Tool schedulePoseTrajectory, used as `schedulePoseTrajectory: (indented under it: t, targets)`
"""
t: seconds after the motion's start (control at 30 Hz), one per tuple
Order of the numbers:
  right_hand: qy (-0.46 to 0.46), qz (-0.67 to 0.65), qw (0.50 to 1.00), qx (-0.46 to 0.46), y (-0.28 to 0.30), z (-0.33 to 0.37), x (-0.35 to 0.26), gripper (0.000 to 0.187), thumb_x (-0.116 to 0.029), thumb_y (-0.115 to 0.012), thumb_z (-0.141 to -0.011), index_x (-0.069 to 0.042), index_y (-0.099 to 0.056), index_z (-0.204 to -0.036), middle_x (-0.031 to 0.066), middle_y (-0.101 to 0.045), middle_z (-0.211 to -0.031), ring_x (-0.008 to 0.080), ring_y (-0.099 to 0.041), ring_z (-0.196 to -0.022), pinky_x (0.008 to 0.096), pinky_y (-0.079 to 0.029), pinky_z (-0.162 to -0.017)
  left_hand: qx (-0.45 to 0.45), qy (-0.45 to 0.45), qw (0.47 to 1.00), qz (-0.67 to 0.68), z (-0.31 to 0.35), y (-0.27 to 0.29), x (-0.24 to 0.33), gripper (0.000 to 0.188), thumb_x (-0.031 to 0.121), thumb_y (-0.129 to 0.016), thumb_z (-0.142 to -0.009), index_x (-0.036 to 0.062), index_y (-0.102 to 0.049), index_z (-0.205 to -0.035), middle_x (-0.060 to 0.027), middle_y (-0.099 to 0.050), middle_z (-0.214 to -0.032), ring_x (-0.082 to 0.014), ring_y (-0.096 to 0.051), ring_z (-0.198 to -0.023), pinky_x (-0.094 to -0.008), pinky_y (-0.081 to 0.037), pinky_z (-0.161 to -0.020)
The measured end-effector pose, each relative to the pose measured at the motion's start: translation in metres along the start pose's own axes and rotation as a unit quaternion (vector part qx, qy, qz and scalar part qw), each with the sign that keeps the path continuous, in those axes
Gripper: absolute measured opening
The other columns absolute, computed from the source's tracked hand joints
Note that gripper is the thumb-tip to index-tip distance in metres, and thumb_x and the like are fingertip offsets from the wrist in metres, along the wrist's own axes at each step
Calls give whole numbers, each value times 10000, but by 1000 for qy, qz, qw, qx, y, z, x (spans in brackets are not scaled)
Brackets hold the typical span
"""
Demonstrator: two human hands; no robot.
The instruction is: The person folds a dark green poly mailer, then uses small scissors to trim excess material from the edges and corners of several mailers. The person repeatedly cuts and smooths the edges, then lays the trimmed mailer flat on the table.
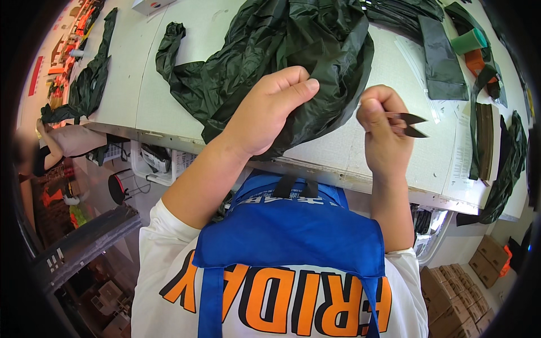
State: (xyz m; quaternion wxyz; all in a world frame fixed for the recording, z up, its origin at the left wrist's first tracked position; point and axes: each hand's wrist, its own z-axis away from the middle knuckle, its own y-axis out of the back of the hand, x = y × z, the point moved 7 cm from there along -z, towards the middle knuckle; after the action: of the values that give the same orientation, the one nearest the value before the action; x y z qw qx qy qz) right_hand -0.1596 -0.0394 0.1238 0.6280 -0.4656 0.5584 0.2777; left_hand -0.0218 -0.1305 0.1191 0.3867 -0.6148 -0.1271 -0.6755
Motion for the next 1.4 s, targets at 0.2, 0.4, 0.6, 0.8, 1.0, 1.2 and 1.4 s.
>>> schedulePoseTrajectory:
  t: [0.2,0.4,0.6,0.8,1.0,1.2,1.4]
  targets:
    - [58,53,997,-23,3,15,-8,203,-173,-610,-918,-15,-606,-790,1,-554,-727,83,-455,-624,208,-346,-551,5,17,999,46,0,-1,2,287,188,-554,-937,122,-421,-691,101,-324,-695,-17,-279,-658,-200,-258,-583]
    - [288,328,900,-6,-35,18,-34,130,0,-699,-767,-28,-655,-886,71,-622,-820,172,-569,-672,289,-459,-549,-7,27,999,33,0,-5,1,241,187,-542,-945,113,-453,-734,81,-398,-723,-19,-348,-677,-204,-310,-594]
    - [134,264,954,-36,-27,13,-21,67,-1,-649,-823,-22,-597,-860,45,-552,-770,136,-505,-613,238,-411,-550,-27,33,999,27,0,-1,-3,173,177,-525,-961,91,-505,-811,41,-535,-783,-32,-480,-710,-204,-410,-628]
    - [87,168,982,6,-12,21,-19,66,-4,-664,-825,-24,-605,-844,44,-563,-728,121,-506,-600,209,-403,-558,6,39,999,35,-1,-1,-1,199,185,-541,-951,98,-494,-778,58,-480,-751,-27,-421,-684,-205,-364,-602]
    - [224,358,906,1,-35,19,-33,91,32,-649,-798,-37,-607,-839,72,-569,-733,189,-527,-585,240,-426,-562,8,24,1000,-4,0,-8,-4,267,208,-561,-938,105,-469,-710,94,-360,-682,-12,-292,-641,-203,-265,-542]
    - [-88,-4,995,-41,-15,26,-4,26,-49,-607,-872,-32,-594,-886,12,-524,-706,87,-470,-619,221,-388,-561,4,39,999,14,-3,2,-6,161,180,-522,-965,71,-537,-848,33,-563,-812,-39,-505,-731,-214,-438,-664]
    - [84,253,964,-16,-28,35,-9,161,-43,-760,-741,-48,-668,-873,48,-613,-747,126,-541,-609,234,-428,-552,23,52,997,57,-1,-1,-6,156,180,-513,-969,64,-535,-866,13,-576,-837,-55,-526,-753,-236,-458,-697]
